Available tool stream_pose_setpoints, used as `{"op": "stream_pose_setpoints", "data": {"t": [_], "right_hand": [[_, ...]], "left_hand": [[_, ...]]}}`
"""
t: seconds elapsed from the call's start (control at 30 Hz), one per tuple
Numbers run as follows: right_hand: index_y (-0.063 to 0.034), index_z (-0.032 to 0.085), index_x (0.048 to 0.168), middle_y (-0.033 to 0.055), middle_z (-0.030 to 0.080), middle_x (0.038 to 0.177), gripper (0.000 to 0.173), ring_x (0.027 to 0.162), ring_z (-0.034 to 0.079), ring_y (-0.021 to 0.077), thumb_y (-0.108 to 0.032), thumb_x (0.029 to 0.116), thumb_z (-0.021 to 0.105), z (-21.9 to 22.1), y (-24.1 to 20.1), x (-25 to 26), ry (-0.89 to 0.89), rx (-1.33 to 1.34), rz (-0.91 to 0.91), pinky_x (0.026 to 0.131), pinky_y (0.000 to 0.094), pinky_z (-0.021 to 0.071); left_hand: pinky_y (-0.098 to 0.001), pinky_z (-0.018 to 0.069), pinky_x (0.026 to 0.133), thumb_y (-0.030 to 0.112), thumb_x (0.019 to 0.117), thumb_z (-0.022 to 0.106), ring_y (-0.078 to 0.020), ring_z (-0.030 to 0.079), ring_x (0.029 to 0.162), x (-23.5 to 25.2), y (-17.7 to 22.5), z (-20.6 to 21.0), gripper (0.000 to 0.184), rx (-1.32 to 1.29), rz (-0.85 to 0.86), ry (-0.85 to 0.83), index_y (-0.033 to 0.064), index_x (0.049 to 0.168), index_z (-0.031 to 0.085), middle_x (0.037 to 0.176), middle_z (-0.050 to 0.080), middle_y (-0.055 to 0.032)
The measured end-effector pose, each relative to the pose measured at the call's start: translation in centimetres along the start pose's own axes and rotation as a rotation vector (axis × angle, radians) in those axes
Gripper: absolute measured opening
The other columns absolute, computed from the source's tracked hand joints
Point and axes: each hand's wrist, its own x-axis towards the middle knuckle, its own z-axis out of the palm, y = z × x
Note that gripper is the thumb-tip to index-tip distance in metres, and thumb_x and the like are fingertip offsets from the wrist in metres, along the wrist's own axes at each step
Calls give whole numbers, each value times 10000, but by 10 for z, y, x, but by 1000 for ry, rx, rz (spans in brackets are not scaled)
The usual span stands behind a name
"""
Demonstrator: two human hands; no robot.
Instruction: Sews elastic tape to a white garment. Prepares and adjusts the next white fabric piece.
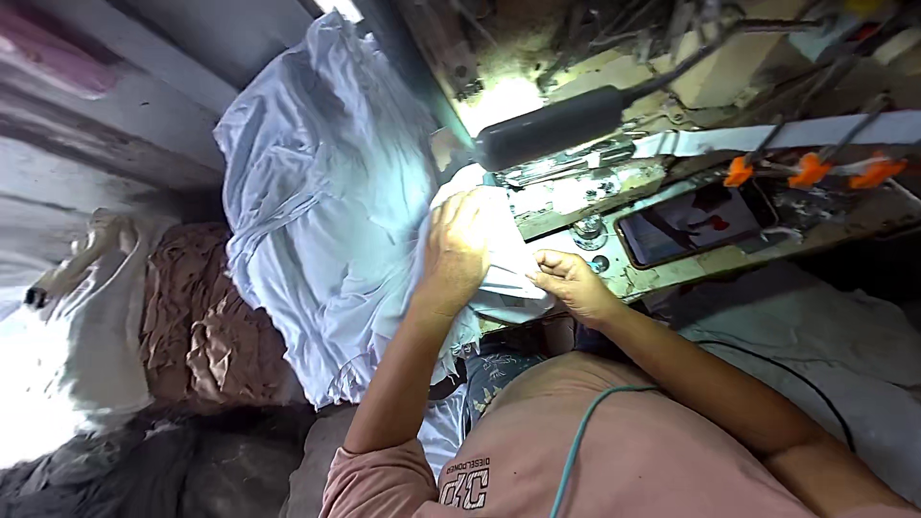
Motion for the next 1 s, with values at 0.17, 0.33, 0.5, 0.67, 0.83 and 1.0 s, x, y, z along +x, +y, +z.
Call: {"op": "stream_pose_setpoints", "data": {"t": [0.17, 0.33, 0.5, 0.67, 0.83, 1.0], "right_hand": [[-102, 684, 982, -57, 741, 838, 172, 781, 703, 22, 3, 973, 549, -13, -14, -5, 11, -21, 9, 770, 226, 597], [-114, 700, 986, -58, 751, 838, 197, 763, 714, 26, 2, 978, 541, -15, -23, -4, 29, -50, -60, 742, 208, 606], [-128, 682, 992, -90, 722, 796, 186, 723, 689, 3, -1, 977, 547, -17, -24, -5, 69, -143, -164, 700, 180, 587], [-73, 672, 1150, -73, 746, 849, 217, 760, 710, 13, -4, 984, 550, -24, -21, -3, 93, -194, -154, 737, 187, 599], [-36, 669, 1215, -45, 755, 886, 252, 776, 711, 18, -7, 992, 554, -25, -27, 8, 68, -244, -201, 741, 190, 599], [-53, 650, 1226, -54, 732, 840, 256, 731, 691, 11, -6, 991, 559, -28, -26, 8, 68, -258, -186, 706, 182, 588]], "left_hand": [[-468, 453, 1113, 91, 1009, 506, -327, 594, 1320, -9, 8, 6, 350, 20, -59, -26, -25, 1292, 677, 1386, 641, -180], [-458, 413, 1142, 161, 990, 525, -327, 557, 1360, -12, 14, 14, 413, 31, -84, -4, -36, 1329, 652, 1423, 615, -180], [-444, 398, 1163, 166, 988, 529, -330, 559, 1358, -2, 19, 23, 420, -32, -83, 28, -32, 1339, 647, 1412, 620, -190], [-452, 395, 1160, 250, 999, 544, -346, 523, 1388, 2, 27, 31, 468, 65, -141, 38, -23, 1369, 627, 1470, 560, -217], [-467, 440, 1121, 224, 1023, 498, -373, 582, 1318, 3, 26, 46, 423, 144, -119, 137, -30, 1318, 664, 1375, 629, -229], [-463, 432, 1137, 220, 1037, 496, -371, 588, 1322, 7, 24, 44, 413, 117, -85, 128, -39, 1309, 668, 1365, 642, -225]]}}
